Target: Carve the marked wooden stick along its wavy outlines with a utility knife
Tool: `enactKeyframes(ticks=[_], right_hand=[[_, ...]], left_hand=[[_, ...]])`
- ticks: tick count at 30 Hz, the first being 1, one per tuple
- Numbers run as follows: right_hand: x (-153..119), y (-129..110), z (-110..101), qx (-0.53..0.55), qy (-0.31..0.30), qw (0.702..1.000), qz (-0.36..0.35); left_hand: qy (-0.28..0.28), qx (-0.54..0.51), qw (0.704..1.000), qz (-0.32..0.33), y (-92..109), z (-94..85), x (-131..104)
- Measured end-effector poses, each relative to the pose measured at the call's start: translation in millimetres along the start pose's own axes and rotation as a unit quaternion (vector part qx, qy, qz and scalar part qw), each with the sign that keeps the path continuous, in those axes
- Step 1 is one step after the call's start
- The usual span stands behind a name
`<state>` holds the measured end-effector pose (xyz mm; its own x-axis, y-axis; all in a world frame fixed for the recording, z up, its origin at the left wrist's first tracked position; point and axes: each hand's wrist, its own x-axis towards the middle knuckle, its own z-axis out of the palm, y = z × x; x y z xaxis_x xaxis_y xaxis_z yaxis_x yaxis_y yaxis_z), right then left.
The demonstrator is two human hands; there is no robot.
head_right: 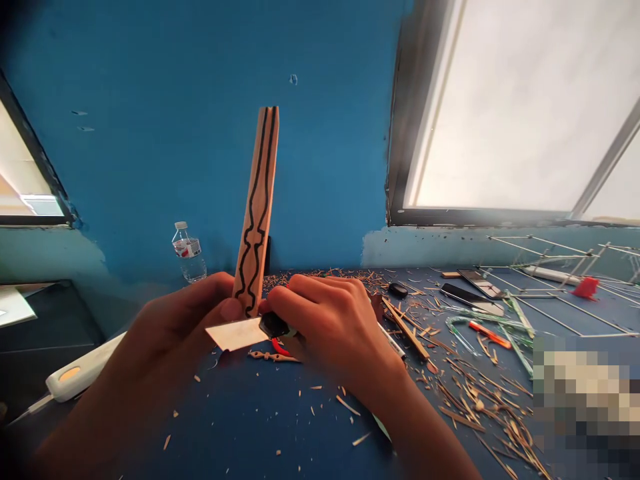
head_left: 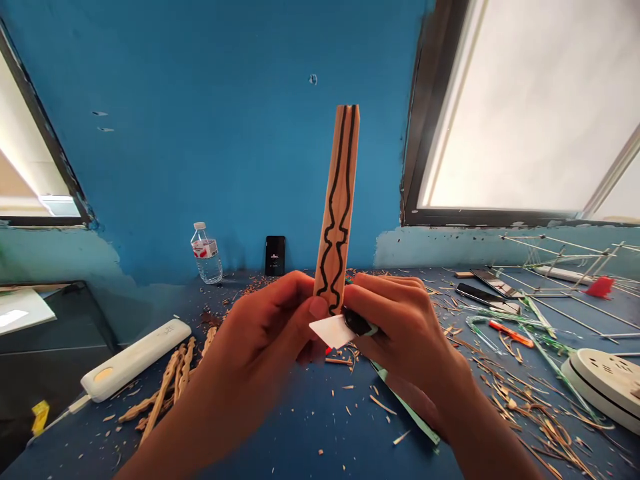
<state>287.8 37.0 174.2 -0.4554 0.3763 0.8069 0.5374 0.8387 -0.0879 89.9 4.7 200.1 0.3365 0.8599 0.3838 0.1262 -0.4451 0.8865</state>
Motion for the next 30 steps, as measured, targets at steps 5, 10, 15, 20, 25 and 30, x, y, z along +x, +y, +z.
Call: enactKeyframes(ticks=[5, 10, 15, 20, 25, 30], right_hand=[[1, -6, 2, 0.031, 0.018, 0.996, 0.084], [1, -3, 12, -0.014, 0.060, 0.995, 0.083], [0, 0, 19, -0.058, 0.104, 0.991, 0.058], [-1, -5, 20, -0.101, 0.146, 0.983, 0.046], [-1, -4, 16, -0.027, 0.144, 0.989, 0.023], [0, -5, 4, 0.136, 0.107, 0.982, 0.072]], left_hand=[[0.008, 0.022, 1.000, 0.007, 1, 3.7, -2], [-0.011, -0.038, 0.999, -0.009, -4, 7.2, 2], [0.001, -0.056, 0.998, -0.013, -5, 8.1, 0], [-0.007, -0.111, 0.994, -0.023, -5, 10.4, -2], [-0.015, -0.118, 0.993, 0.013, -3, 13.0, -4], [0.036, -0.109, 0.992, 0.048, -2, 5.2, -6]])
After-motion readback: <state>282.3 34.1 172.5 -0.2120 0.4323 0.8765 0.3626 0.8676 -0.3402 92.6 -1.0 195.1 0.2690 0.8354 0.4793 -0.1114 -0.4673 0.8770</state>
